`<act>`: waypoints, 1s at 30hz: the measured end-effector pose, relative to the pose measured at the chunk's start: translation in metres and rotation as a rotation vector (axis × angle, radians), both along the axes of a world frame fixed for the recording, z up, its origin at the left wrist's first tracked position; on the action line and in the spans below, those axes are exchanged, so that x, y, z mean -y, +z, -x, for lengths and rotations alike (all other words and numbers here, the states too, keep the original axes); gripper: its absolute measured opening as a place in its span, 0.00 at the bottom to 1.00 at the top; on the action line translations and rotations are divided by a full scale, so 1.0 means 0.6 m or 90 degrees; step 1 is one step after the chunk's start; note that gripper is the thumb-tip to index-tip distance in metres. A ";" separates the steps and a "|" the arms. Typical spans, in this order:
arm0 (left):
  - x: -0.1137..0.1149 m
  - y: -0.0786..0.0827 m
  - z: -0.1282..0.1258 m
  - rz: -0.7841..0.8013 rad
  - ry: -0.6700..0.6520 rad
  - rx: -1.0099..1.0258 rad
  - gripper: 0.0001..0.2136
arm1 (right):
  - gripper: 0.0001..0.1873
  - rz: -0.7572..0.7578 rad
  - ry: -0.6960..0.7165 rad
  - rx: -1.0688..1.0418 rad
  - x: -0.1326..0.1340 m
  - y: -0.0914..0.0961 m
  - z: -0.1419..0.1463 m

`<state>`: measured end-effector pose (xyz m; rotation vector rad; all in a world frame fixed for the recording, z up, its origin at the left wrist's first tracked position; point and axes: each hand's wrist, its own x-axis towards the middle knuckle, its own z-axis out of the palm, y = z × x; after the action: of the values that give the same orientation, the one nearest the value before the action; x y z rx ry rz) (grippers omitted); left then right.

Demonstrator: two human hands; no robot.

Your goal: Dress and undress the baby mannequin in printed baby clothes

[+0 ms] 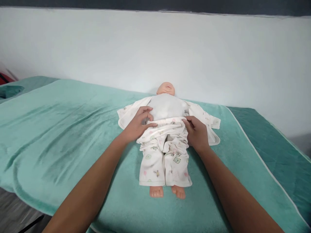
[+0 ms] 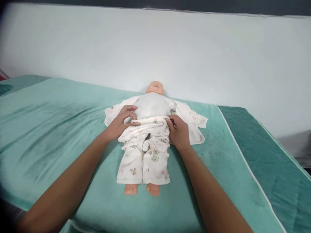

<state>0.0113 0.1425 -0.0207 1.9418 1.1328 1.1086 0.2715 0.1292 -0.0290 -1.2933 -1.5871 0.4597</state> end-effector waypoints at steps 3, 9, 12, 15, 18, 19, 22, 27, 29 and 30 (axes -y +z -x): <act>-0.009 0.010 -0.003 -0.025 0.013 0.022 0.11 | 0.10 0.058 0.023 -0.026 -0.025 0.014 -0.004; -0.088 -0.009 -0.011 0.032 0.240 0.144 0.11 | 0.15 0.194 0.171 -0.157 -0.079 0.035 -0.028; -0.117 -0.035 -0.016 0.063 0.311 0.224 0.10 | 0.16 0.195 0.160 -0.327 -0.096 0.016 -0.027; -0.118 -0.051 -0.019 0.075 0.332 0.207 0.10 | 0.17 0.232 0.118 -0.397 -0.101 -0.007 -0.016; -0.109 -0.055 -0.017 0.085 0.257 0.153 0.10 | 0.17 0.221 0.075 -0.319 -0.095 -0.015 -0.011; -0.107 -0.055 -0.014 0.092 0.224 0.138 0.09 | 0.17 0.223 0.074 -0.286 -0.092 -0.013 -0.013; -0.100 -0.053 -0.003 0.144 0.156 0.128 0.08 | 0.15 0.293 0.136 -0.239 -0.076 -0.002 -0.028; -0.086 -0.040 0.007 0.301 0.071 0.170 0.17 | 0.16 0.353 0.242 -0.241 -0.052 0.016 -0.048; -0.077 -0.031 0.004 0.349 0.028 0.204 0.18 | 0.17 0.369 0.254 -0.242 -0.047 0.019 -0.048; -0.073 -0.027 0.002 0.370 0.008 0.221 0.18 | 0.17 0.380 0.258 -0.240 -0.047 0.020 -0.047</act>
<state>0.0103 0.1863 -0.0367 1.2442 1.1155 0.9390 0.2995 0.1572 -0.0172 -1.1999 -1.4289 1.4285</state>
